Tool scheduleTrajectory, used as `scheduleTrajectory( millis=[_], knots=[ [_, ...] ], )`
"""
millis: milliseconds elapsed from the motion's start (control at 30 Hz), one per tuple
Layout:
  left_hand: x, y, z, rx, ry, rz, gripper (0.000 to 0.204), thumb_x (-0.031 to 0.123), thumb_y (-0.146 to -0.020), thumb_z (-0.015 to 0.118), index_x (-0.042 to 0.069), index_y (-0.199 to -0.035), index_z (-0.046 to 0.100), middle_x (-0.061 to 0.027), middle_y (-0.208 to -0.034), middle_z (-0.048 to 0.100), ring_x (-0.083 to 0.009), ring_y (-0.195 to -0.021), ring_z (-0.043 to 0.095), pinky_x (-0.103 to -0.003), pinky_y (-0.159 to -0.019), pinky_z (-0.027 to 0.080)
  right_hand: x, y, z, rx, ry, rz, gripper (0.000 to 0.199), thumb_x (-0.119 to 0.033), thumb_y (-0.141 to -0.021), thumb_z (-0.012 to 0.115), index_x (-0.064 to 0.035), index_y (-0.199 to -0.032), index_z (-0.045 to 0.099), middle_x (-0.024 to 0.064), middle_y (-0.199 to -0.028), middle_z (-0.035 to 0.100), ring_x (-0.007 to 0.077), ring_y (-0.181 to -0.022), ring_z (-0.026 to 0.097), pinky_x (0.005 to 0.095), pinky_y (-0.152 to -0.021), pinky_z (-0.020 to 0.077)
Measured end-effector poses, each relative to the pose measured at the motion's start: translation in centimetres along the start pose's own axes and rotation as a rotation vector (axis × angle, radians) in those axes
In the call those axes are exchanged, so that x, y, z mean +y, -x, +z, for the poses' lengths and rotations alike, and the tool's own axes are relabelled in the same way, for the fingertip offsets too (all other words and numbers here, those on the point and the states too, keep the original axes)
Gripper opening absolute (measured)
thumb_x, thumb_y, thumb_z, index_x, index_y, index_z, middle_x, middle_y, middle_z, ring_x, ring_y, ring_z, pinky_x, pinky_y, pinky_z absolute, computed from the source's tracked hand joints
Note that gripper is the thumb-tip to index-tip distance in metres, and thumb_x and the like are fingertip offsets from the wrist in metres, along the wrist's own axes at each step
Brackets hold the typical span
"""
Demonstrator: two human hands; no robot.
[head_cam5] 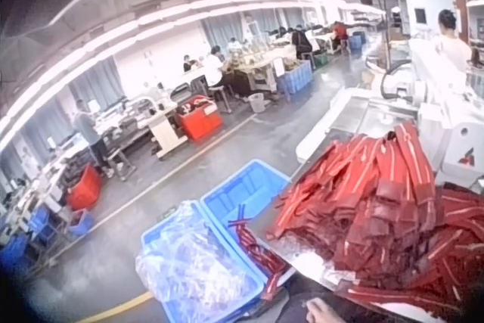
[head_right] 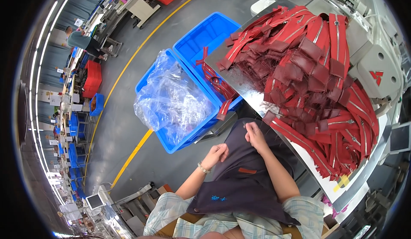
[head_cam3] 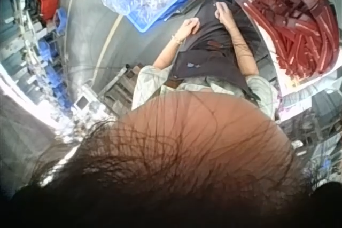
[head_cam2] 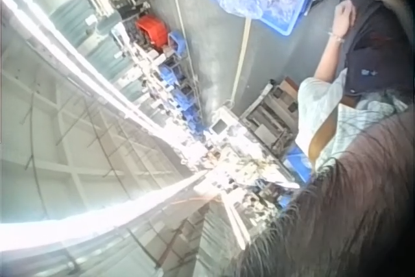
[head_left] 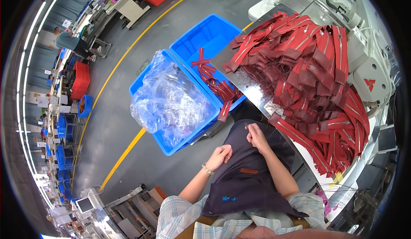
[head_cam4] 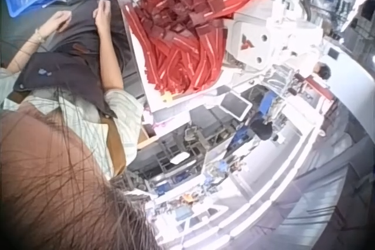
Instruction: The recorder is assembling and inspecting zipper components for leather goods at a factory workstation.
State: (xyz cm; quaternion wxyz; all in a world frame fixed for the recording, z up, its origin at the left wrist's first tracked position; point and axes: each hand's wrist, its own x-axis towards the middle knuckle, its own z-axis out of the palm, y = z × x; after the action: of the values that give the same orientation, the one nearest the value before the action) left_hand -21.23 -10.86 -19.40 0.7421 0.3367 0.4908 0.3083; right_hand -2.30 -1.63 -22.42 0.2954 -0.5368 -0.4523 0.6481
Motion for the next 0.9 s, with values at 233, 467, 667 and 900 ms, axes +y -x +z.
scheduleTrajectory(
  millis=[233,467,667,900],
  knots=[
    [2.1,1.1,3.8,0.285,-0.117,0.190,0.028,0.026,-0.095,0.037,0.006,-0.082,0.052,0.0046,-0.064,0.046,-0.0026,-0.053,0.037,-0.017,-0.049,0.029,-0.1,3.6,0.2,-0.410,-0.287,0.406,0.034,-0.035,-0.094,0.039,-0.0060,-0.096,0.057,-0.0062,-0.058,0.039,0.0001,-0.041,0.026,0.0178,-0.035,0.0164],
    [0.3,1.8,2.6,0.292,-0.043,0.142,0.023,0.021,-0.095,0.037,0.004,-0.087,0.050,0.0049,-0.061,0.038,-0.0032,-0.055,0.032,-0.019,-0.051,0.027,-1.4,2.7,1.4,-0.495,-0.222,0.399,0.033,-0.033,-0.092,0.043,-0.0056,-0.096,0.060,-0.0064,-0.058,0.040,0.0000,-0.041,0.027,0.0168,-0.036,0.0172],
    [0.3,1.3,3.1,0.331,0.046,0.194,0.028,0.023,-0.095,0.038,0.006,-0.077,0.050,0.0057,-0.060,0.036,-0.0028,-0.052,0.029,-0.018,-0.047,0.023,-1.8,2.5,1.7,-0.466,-0.237,0.423,0.032,-0.031,-0.093,0.043,-0.0042,-0.098,0.059,-0.0025,-0.058,0.046,0.0000,-0.039,0.026,0.0176,-0.036,0.0151],
    [0.0,1.1,2.9,0.316,0.050,0.187,0.029,0.026,-0.095,0.040,0.008,-0.073,0.047,0.0047,-0.062,0.039,-0.0034,-0.056,0.030,-0.019,-0.050,0.023,-2.4,2.6,1.4,-0.514,-0.206,0.375,0.031,-0.031,-0.091,0.046,-0.0019,-0.091,0.058,-0.0017,-0.055,0.046,0.0007,-0.038,0.028,0.0181,-0.034,0.0163]
  ],
)
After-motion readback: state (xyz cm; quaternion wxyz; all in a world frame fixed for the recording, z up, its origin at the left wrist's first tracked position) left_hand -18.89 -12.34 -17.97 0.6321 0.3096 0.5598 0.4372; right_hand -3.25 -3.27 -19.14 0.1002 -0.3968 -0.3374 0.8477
